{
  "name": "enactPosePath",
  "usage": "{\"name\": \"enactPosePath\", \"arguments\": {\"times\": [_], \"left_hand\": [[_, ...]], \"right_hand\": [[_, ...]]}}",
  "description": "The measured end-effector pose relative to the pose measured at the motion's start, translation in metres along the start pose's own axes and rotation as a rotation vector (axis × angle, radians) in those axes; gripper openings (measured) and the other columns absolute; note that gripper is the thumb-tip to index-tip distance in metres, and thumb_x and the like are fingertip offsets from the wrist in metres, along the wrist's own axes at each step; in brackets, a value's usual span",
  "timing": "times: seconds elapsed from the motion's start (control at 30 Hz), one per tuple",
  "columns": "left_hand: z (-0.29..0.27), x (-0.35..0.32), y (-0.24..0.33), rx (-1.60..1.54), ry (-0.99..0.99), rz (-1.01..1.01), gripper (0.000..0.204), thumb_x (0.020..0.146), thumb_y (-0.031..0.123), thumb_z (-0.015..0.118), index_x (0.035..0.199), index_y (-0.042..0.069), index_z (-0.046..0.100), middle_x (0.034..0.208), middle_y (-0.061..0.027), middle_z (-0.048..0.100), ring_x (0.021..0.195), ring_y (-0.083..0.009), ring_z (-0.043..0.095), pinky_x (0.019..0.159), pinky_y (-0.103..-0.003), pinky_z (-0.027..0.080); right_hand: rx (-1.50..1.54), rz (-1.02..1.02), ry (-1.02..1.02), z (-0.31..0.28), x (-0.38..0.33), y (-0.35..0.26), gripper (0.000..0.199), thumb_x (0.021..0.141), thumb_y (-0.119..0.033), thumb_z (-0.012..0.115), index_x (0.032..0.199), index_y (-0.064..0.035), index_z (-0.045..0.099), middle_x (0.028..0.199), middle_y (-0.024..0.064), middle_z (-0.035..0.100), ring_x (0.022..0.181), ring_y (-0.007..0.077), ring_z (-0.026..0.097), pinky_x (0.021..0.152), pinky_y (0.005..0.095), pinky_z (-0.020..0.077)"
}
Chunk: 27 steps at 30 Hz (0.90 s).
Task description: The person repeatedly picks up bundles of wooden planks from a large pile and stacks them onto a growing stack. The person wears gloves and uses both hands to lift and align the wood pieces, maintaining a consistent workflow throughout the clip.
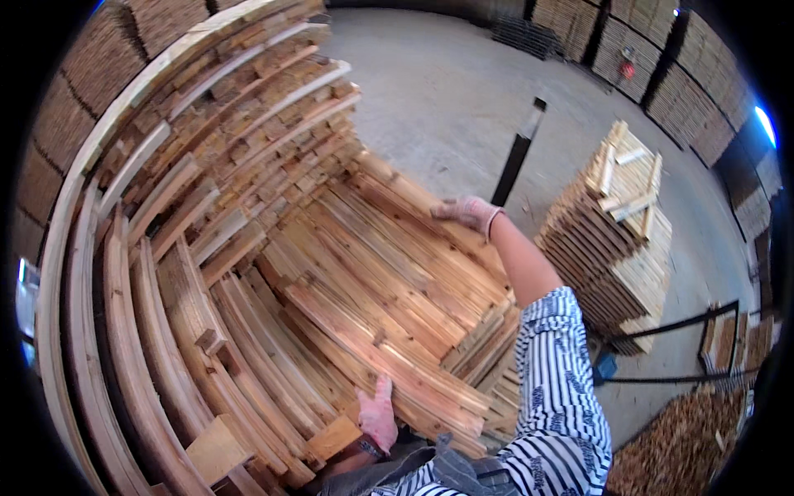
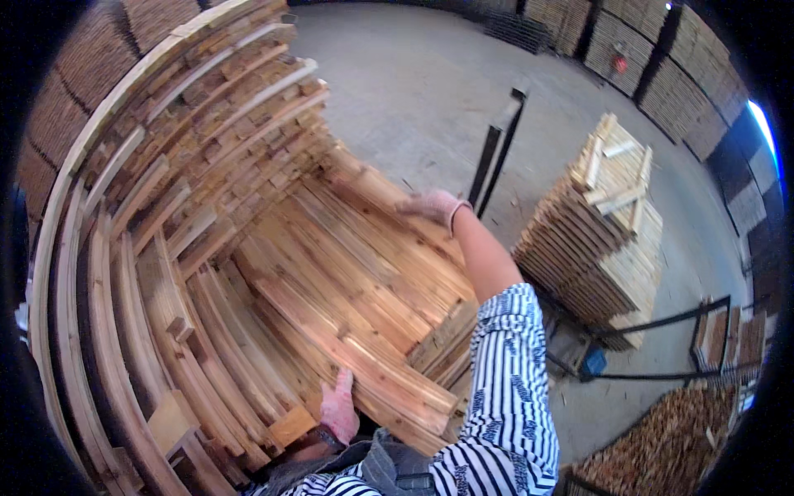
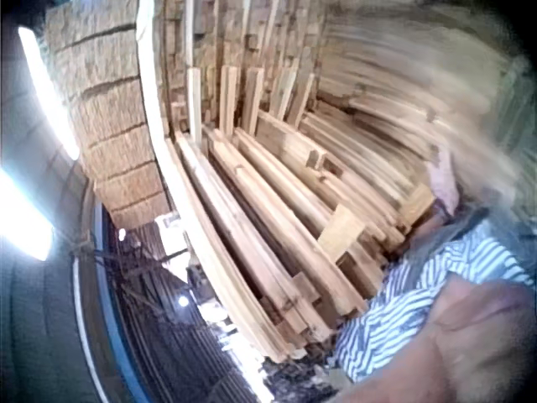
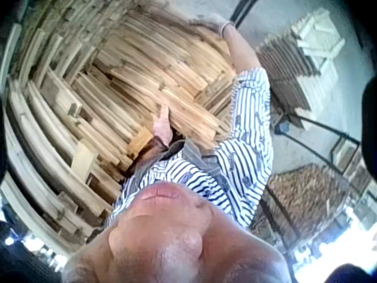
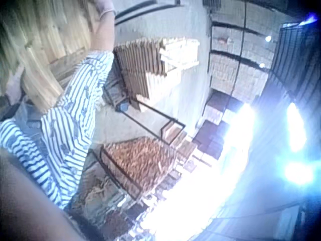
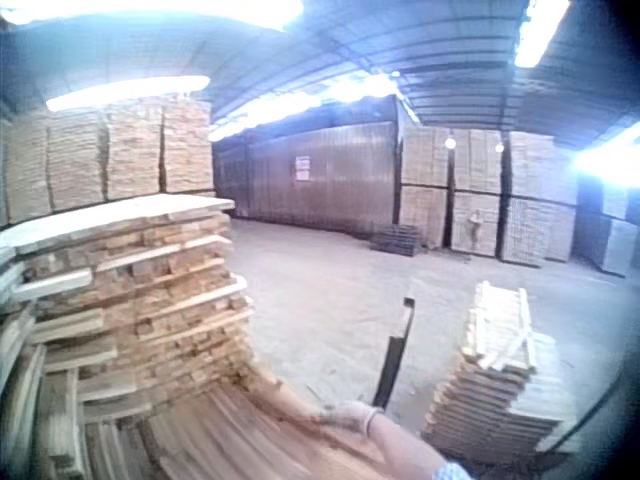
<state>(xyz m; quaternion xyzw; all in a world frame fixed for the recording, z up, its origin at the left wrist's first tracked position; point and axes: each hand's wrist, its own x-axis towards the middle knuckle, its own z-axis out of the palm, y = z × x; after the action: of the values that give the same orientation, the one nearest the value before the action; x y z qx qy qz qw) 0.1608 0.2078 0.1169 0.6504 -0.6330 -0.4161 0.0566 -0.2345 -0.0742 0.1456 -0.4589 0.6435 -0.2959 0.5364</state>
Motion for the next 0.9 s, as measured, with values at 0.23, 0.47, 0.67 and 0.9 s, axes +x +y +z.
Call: {"name": "enactPosePath", "arguments": {"times": [0.23, 0.47, 0.67, 0.9], "left_hand": [[-0.017, -0.007, 0.041, -0.455, 0.038, -0.502, 0.115, 0.087, 0.078, 0.053, 0.161, 0.001, 0.008, 0.146, -0.0333, 0.047, 0.138, -0.0413, 0.045, 0.114, -0.042, 0.034], [0.022, 0.002, -0.02, -0.368, 0.104, -0.25, 0.091, 0.091, 0.053, 0.056, 0.16, 0.008, 0.016, 0.15, -0.0342, 0.038, 0.134, -0.046, 0.048, 0.113, -0.042, 0.037], [-0.022, -0.003, 0.064, -0.271, 0.093, -0.705, 0.077, 0.094, 0.052, 0.056, 0.16, 0.023, 0.029, 0.148, -0.0384, 0.039, 0.125, -0.0526, 0.054, 0.105, -0.051, 0.046], [-0.026, -0.008, 0.07, -0.309, 0.152, -0.74, 0.093, 0.088, 0.071, 0.057, 0.155, 0.01, 0.038, 0.142, -0.0309, 0.053, 0.122, -0.0482, 0.058, 0.107, -0.05, 0.042]], "right_hand": [[-0.775, 0.009, -0.008, 0.029, 0.044, -0.007, 0.059, 0.093, -0.047, 0.063, 0.135, -0.0064, 0.06, 0.126, 0.0253, 0.066, 0.121, 0.0386, 0.061, 0.103, 0.0421, 0.0465], [-0.95, -0.118, 0.249, 0.064, 0.012, -0.045, 0.055, 0.094, -0.012, 0.054, 0.147, -0.0272, 0.047, 0.112, 0.0234, 0.07, 0.11, 0.0379, 0.068, 0.09, 0.0462, 0.0543], [-0.978, -0.094, 0.276, 0.027, 0.071, -0.012, 0.044, 0.099, -0.034, 0.053, 0.142, -0.0239, 0.051, 0.123, 0.0213, 0.065, 0.115, 0.0388, 0.064, 0.094, 0.047, 0.0518], [-0.872, -0.106, 0.321, 0.077, 0.036, -0.031, 0.054, 0.099, -0.048, 0.049, 0.143, -0.0189, 0.051, 0.138, 0.0228, 0.056, 0.13, 0.0389, 0.053, 0.105, 0.0489, 0.0448]]}}
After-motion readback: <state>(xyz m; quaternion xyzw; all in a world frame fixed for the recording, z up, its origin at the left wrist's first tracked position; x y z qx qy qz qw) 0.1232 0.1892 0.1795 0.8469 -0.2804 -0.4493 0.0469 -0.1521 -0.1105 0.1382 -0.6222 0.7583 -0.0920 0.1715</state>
